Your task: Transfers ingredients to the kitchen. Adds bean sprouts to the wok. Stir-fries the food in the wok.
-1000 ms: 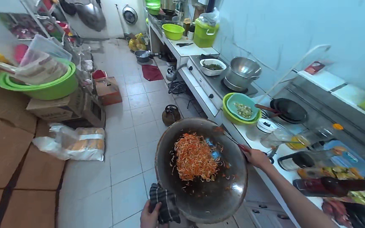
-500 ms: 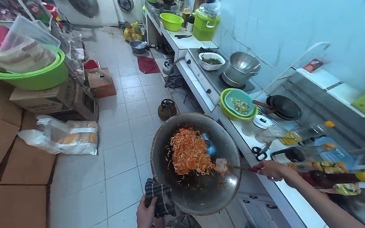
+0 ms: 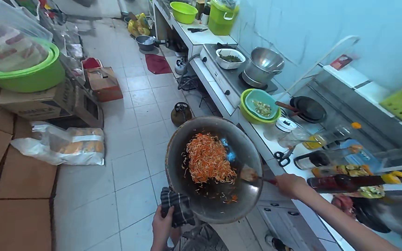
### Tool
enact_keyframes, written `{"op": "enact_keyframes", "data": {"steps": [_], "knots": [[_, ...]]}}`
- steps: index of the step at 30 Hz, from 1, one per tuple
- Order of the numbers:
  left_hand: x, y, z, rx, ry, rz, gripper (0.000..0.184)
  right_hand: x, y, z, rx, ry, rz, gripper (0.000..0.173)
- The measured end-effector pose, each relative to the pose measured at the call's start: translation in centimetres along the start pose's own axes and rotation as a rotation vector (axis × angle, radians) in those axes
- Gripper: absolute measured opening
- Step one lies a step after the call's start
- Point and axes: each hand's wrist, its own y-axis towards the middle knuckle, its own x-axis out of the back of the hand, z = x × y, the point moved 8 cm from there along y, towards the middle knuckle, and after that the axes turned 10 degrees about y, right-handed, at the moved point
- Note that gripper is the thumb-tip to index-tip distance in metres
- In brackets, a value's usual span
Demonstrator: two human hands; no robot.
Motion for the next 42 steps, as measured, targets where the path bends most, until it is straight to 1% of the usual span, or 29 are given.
{"op": "enact_keyframes", "data": {"steps": [1,2,5,6,7,10,12,15,17,19,21,23,25,27,28,30,32,33,35,37,38,40,42], "knots": [[0.0,0.0,0.1,-0.001,0.002,0.0,0.035,0.2,-0.5,0.4,-0.016,-0.027,0.005,0.034],[0.1,0.1,0.1,-0.003,0.004,0.001,0.035,0.0,-0.5,0.9,0.0,-0.052,0.051,0.035],[-0.2,0.2,0.2,-0.001,-0.003,0.017,0.035,-1.6,0.8,1.6,0.134,-0.039,0.267,0.041],[-0.2,0.3,0.3,-0.001,-0.004,0.023,0.034,-1.4,0.9,1.7,0.145,-0.009,0.304,0.042],[-0.1,0.4,0.3,0.002,-0.004,0.031,0.033,-0.9,1.0,1.7,0.143,0.004,0.298,0.041],[-0.1,0.2,0.4,0.018,0.005,0.053,0.035,1.1,1.8,1.1,0.065,-0.021,0.231,0.036],[-0.1,0.3,0.1,0.013,0.027,0.056,0.037,1.5,4.4,1.9,0.065,-0.002,0.183,0.037],[-0.1,0.5,-0.2,-0.008,0.027,0.038,0.037,1.5,9.4,7.7,0.18,0.167,0.03,0.045],[0.0,0.6,-0.5,-0.018,0.025,0.033,0.037,0.6,12.0,11.6,0.266,0.291,-0.089,0.042],[0.6,0.8,-0.5,-0.021,0.041,0.043,0.04,-1.0,12.3,13.4,0.346,0.342,-0.198,0.044],[0.6,0.9,-0.4,-0.015,0.048,0.056,0.04,-2.6,10.3,12.0,0.362,0.279,-0.292,0.05],[0.4,0.9,-0.2,-0.007,0.036,0.046,0.039,-3.7,7.4,9.5,0.342,0.197,-0.375,0.051],[0.3,0.9,-0.2,0.004,0.022,0.027,0.04,-3.1,4.9,6.6,0.316,0.146,-0.421,0.05],[0.3,0.8,-0.1,0.016,0.026,0.009,0.041,-1.7,3.8,4.1,0.261,0.137,-0.36,0.044],[0.2,0.8,-0.2,0.019,0.032,0.008,0.041,-1.1,3.5,3.2,0.221,0.151,-0.283,0.04],[0.1,0.8,-0.5,0.022,0.05,0.016,0.045,-0.7,4.0,2.5,0.151,0.15,-0.063,0.039],[0.1,1.0,-0.3,0.022,0.065,0.025,0.048,-2.1,5.1,4.4,0.166,0.192,0.152,0.043],[0.2,1.1,-0.3,0.02,0.069,0.026,0.049,-3.0,5.7,6.5,0.216,0.271,0.214,0.045],[0.2,1.0,-0.2,0.015,0.063,0.028,0.046,-4.4,7.3,11.6,0.276,0.482,0.25,0.047],[0.3,1.0,-0.3,-0.001,0.049,0.032,0.042,-5.9,9.1,15.9,0.269,0.687,0.193,0.049],[0.3,1.1,-0.5,-0.013,0.043,0.037,0.04,-6.3,10.0,17.1,0.278,0.767,0.116,0.049],[0.4,0.9,-0.7,-0.035,0.047,0.05,0.038,-6.8,10.5,17.5,0.332,0.843,-0.07,0.047],[0.5,1.2,-1.0,-0.046,0.052,0.05,0.036,-7.1,8.9,16.0,0.36,0.784,-0.267,0.046]]}}
